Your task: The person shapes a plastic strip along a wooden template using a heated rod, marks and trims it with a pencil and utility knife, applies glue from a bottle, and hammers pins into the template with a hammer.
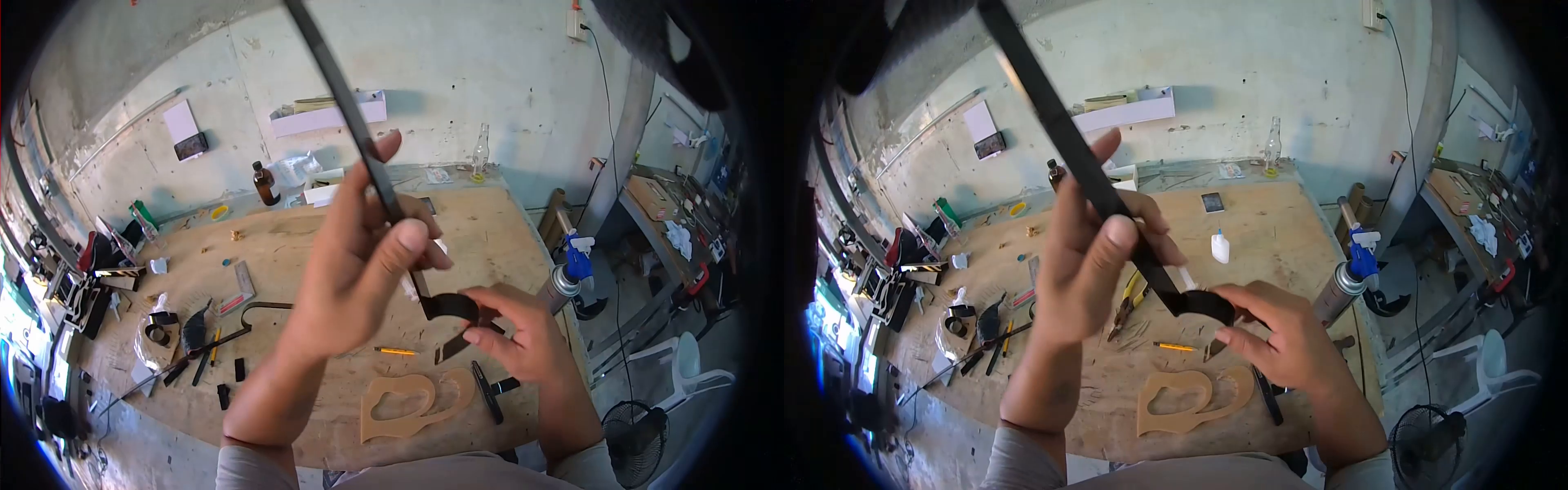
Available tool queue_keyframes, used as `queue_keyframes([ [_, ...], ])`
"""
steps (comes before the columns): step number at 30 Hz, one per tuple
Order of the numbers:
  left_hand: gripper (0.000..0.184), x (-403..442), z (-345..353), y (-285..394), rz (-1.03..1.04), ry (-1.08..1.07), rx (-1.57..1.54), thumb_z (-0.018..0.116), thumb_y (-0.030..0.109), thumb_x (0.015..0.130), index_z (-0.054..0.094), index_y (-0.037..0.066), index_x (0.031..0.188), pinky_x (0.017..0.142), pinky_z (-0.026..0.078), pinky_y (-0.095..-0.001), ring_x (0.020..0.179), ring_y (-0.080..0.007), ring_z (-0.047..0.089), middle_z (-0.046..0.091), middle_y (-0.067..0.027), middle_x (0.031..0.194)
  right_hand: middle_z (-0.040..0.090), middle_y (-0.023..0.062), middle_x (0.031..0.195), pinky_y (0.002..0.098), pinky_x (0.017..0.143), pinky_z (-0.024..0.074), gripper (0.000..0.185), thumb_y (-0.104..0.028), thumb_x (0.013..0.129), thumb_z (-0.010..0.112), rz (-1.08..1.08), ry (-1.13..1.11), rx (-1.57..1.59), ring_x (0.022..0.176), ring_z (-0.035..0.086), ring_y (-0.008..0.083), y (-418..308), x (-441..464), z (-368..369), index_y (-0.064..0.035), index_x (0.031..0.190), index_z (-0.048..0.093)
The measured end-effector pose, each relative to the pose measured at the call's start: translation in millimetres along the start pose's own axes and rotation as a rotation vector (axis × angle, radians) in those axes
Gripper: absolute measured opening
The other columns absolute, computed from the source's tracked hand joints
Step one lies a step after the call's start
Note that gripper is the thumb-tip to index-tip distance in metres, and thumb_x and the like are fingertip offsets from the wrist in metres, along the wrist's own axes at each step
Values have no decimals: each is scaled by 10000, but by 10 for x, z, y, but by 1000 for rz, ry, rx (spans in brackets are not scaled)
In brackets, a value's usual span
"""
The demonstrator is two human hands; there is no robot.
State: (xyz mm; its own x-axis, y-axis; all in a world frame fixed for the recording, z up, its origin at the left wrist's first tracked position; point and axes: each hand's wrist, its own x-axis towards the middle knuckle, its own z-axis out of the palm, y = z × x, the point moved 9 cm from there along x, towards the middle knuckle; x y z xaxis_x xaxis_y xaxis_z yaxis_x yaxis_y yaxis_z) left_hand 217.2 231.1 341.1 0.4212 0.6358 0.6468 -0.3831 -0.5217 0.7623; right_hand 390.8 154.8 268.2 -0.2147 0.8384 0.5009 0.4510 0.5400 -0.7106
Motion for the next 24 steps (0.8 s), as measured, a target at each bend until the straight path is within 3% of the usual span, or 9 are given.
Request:
queue_keyframes([
  [4,822,44,-213,111,46,10,-31,755,258,1040,244,27,1640,867,643,-462,933,-334,775,680,-117,972,732,105,1072,336,850,583,443,-153,958,833,-8,91,167,955,711,198,290,112,-42,3,1347,689],
  [5,789,-1,-274,92,53,35,-56,756,253,1039,271,36,1622,869,644,-470,932,-336,774,678,-119,972,712,96,1185,333,893,573,539,-171,961,837,-16,95,156,1061,683,179,404,114,-75,5,1426,629],
  [8,659,-191,-485,21,77,94,-45,750,245,1043,342,85,1536,873,648,-491,931,-355,772,667,-123,981,669,109,1294,337,932,562,618,-175,973,820,123,295,391,1143,653,177,1167,166,-163,6,1499,553],
  [11,599,-461,-646,-60,91,196,0,727,221,1060,338,106,1500,887,641,-508,925,-374,765,661,-133,989,644,157,1380,377,969,560,737,-243,940,847,303,360,148,1161,663,226,2029,161,-146,11,1538,499],
  [14,554,-714,-748,-114,134,319,-62,760,119,1028,366,70,1414,862,622,-467,893,-325,761,684,-132,975,631,217,1423,424,1007,554,862,-339,874,893,507,245,-223,1193,679,310,2330,188,84,29,1540,487],
  [17,561,-982,-824,-168,149,397,2,744,109,1038,341,87,1427,855,613,-477,878,-325,750,679,-139,993,623,254,1446,446,1025,546,968,-394,815,925,461,196,-296,1235,674,377,2613,291,288,26,1556,467],
  [20,581,-1218,-885,-184,181,446,81,745,117,1040,315,96,1429,870,605,-478,898,-320,739,672,-146,990,648,252,1408,447,1007,554,950,-375,813,927,487,142,-335,1251,673,384,2790,425,438,16,1552,476],
  [24,576,-1455,-924,-177,237,462,185,756,97,1029,316,103,1399,892,599,-504,913,-326,725,666,-155,1000,759,155,1177,436,919,570,734,-330,806,931,540,156,-373,1084,738,338,2941,574,554,-34,1399,617],
])
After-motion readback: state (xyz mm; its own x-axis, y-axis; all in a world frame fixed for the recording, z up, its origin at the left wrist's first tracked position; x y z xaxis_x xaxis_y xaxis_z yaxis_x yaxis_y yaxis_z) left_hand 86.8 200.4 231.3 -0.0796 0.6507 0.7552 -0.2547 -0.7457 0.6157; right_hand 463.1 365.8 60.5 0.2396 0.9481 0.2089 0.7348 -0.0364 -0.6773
